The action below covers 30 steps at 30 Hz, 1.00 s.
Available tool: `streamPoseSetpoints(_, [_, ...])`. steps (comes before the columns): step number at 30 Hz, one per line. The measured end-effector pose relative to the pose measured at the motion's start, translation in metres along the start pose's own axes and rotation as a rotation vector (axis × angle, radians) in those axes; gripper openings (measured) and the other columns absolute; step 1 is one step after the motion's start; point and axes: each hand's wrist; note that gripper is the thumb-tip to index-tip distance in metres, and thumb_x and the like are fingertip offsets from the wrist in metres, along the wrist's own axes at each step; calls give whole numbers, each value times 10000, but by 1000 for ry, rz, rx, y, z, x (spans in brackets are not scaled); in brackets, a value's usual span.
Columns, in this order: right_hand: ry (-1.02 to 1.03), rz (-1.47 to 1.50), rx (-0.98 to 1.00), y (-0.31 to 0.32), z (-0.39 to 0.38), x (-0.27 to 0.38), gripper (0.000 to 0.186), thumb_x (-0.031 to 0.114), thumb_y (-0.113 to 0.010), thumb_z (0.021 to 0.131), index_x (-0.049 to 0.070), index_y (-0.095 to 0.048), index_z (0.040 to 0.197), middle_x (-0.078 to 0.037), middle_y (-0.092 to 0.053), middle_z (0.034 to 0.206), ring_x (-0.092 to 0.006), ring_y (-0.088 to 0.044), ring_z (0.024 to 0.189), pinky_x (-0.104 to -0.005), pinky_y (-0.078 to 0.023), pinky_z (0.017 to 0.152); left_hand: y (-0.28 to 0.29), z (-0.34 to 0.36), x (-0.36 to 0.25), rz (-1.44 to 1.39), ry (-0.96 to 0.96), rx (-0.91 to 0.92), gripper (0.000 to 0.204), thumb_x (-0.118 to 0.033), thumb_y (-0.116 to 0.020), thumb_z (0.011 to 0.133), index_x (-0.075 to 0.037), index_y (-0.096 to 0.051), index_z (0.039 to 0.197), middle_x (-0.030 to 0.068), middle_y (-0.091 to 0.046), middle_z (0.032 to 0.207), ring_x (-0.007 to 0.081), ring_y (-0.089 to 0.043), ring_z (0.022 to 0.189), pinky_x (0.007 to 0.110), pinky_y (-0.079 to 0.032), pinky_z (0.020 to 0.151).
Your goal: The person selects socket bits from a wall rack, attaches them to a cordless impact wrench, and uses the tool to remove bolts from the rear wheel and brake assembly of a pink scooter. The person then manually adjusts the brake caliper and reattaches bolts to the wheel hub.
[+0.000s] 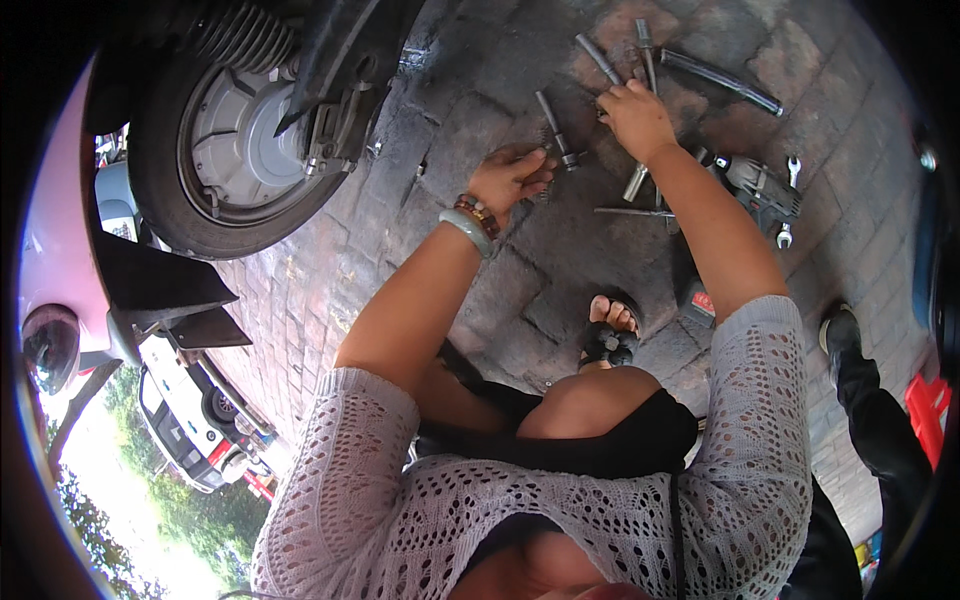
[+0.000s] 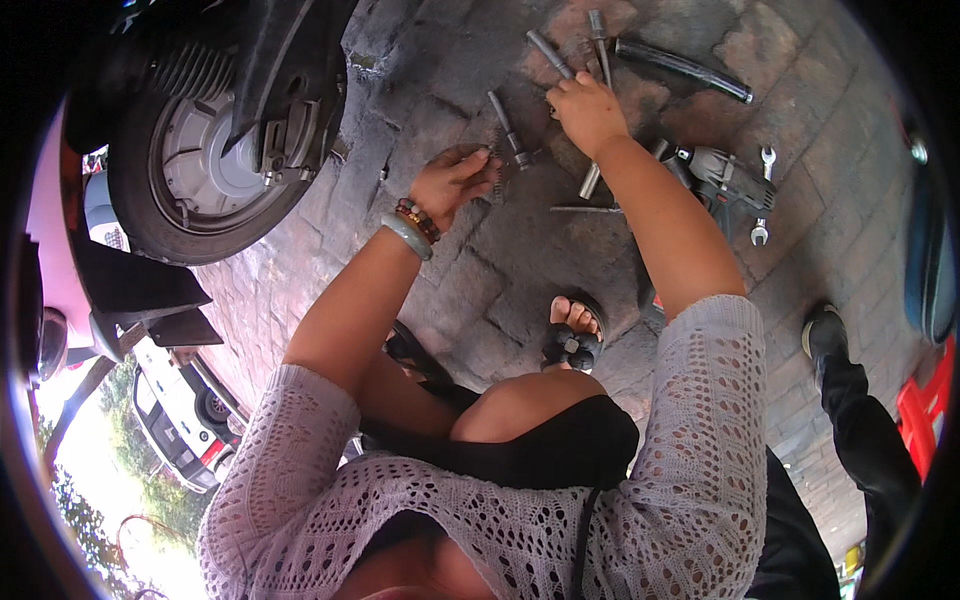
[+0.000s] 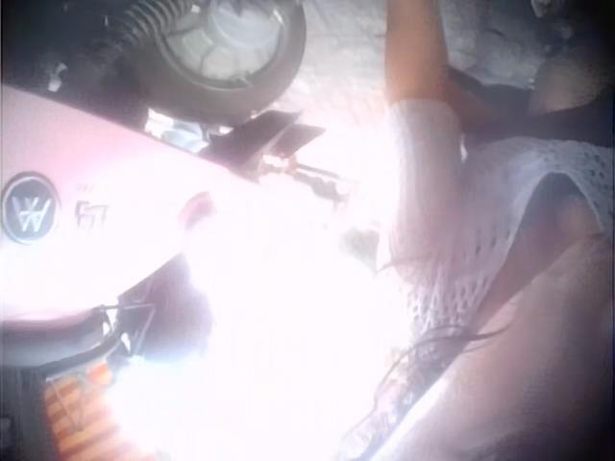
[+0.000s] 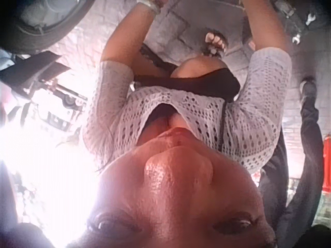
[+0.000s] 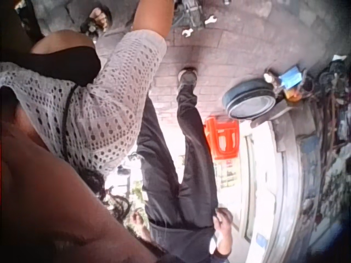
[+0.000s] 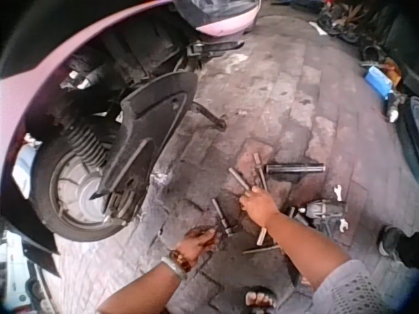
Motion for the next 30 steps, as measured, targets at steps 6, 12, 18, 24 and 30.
streamPoseSetpoints(6, [-494,1177,-26,7,-24,16,190,148,-676,774,56,-629,934,-38,-642,853,-145,-581,767,-276,-463,702,-18,8,-4,6,-14,29,340,-258,-630,859,-30,-525,1090,43,-628,974,120,-588,863,251,-477,780])
streamPoseSetpoints(12, [-522,1518,41,56,-50,45,204,141,-665,810,45,-644,988,-3,-641,866,-74,-572,783,-219,-460,714,-39,-2,-12,18,-143,112,270,-215,-629,860,-28,-558,1042,41,-634,953,114,-587,844,246,-478,769])
streamPoseSetpoints(18, [-472,1325,10,69,-53,40,221,133,-655,811,38,-644,1011,-22,-655,864,-75,-585,767,-224,-471,702,-51,-6,-17,88,-224,98,280,-190,-649,836,1,-600,1035,58,-646,934,126,-603,842,248,-482,740])
streamPoseSetpoints(24, [-420,1258,35,81,-50,49,232,132,-656,809,37,-641,1021,-56,-668,904,-106,-614,790,-237,-482,720,-37,-5,-12,409,-473,25,257,-184,-664,815,10,-644,983,67,-671,841,112,-606,738,246,-487,670])
streamPoseSetpoints(30, [-299,1155,-51,84,-50,51,212,108,-657,807,30,-645,1004,-60,-667,903,-129,-629,788,-247,-495,721,-37,-14,-25,408,-360,109,250,-145,-633,851,19,-605,1038,69,-660,886,119,-613,795,249,-495,713])
Point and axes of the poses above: each hand's wrist, its own z-axis towards the middle knuckle, its own y-axis out of the back of the hand, x = y × z
